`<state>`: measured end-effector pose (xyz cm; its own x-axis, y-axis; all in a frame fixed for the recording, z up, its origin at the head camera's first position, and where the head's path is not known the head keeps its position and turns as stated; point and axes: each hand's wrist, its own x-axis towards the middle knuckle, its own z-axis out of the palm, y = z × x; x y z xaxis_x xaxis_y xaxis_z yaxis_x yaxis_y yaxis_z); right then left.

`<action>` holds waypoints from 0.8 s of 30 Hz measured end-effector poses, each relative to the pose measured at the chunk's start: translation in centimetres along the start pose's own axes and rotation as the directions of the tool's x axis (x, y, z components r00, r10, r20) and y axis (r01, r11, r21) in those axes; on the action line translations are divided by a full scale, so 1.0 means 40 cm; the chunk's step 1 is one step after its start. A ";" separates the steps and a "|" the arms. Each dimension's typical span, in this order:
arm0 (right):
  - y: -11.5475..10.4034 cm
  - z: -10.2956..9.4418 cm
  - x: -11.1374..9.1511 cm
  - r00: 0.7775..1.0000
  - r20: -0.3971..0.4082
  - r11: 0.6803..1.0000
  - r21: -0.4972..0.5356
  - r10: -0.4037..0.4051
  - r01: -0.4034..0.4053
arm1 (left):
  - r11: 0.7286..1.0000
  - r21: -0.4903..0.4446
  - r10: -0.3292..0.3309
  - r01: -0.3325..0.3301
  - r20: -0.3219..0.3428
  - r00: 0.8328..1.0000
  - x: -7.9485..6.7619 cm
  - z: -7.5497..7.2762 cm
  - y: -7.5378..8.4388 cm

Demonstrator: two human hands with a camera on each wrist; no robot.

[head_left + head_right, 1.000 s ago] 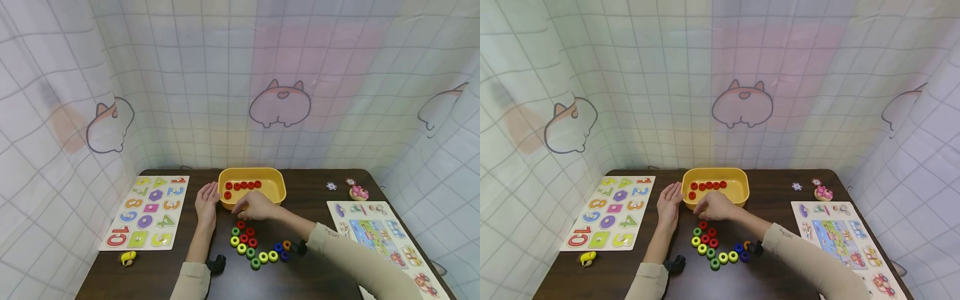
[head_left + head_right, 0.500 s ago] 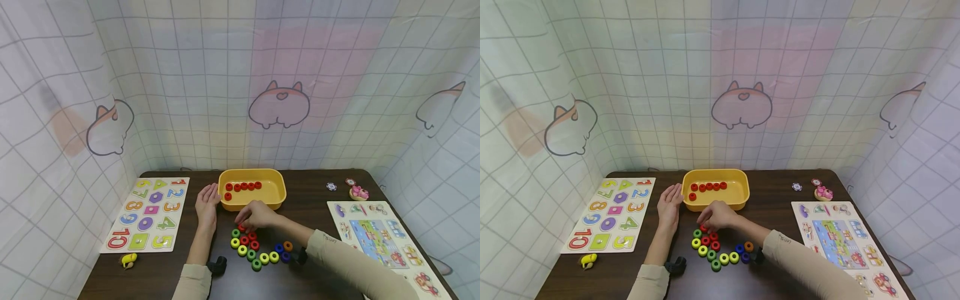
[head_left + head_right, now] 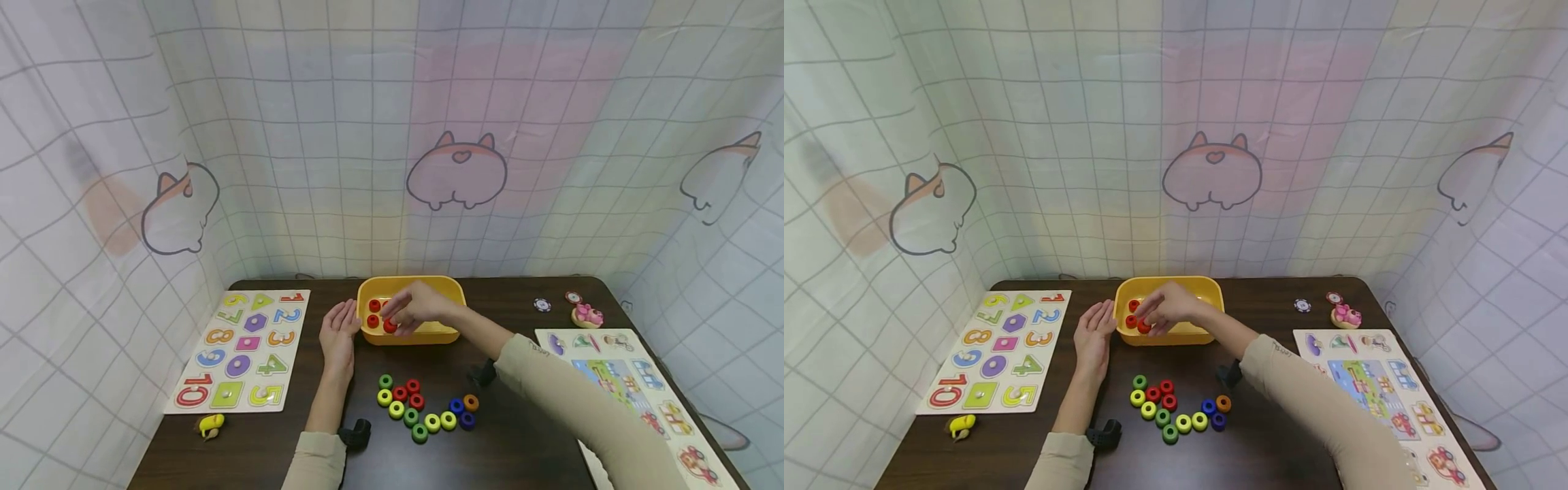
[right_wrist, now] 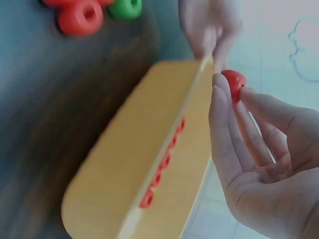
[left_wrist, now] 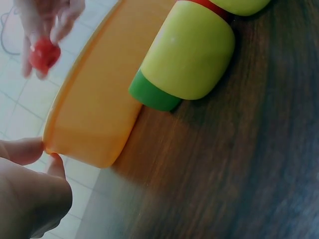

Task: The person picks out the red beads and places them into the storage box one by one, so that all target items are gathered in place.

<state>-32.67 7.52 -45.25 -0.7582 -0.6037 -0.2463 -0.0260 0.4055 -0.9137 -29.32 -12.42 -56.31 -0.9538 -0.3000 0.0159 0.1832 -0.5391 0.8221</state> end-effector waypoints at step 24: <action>0.046 0.008 0.103 0.985 -0.173 0.994 -0.105 -0.024 0.006 | 1.000 0.002 -0.001 0.001 0.010 1.000 0.000 0.000 0.006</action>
<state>-35.63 5.55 -48.05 -0.8585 -0.4858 -0.1644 -0.0992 0.4717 -0.8761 -29.28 -12.56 -56.12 -0.9562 -0.2919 0.0204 0.1818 -0.5380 0.8231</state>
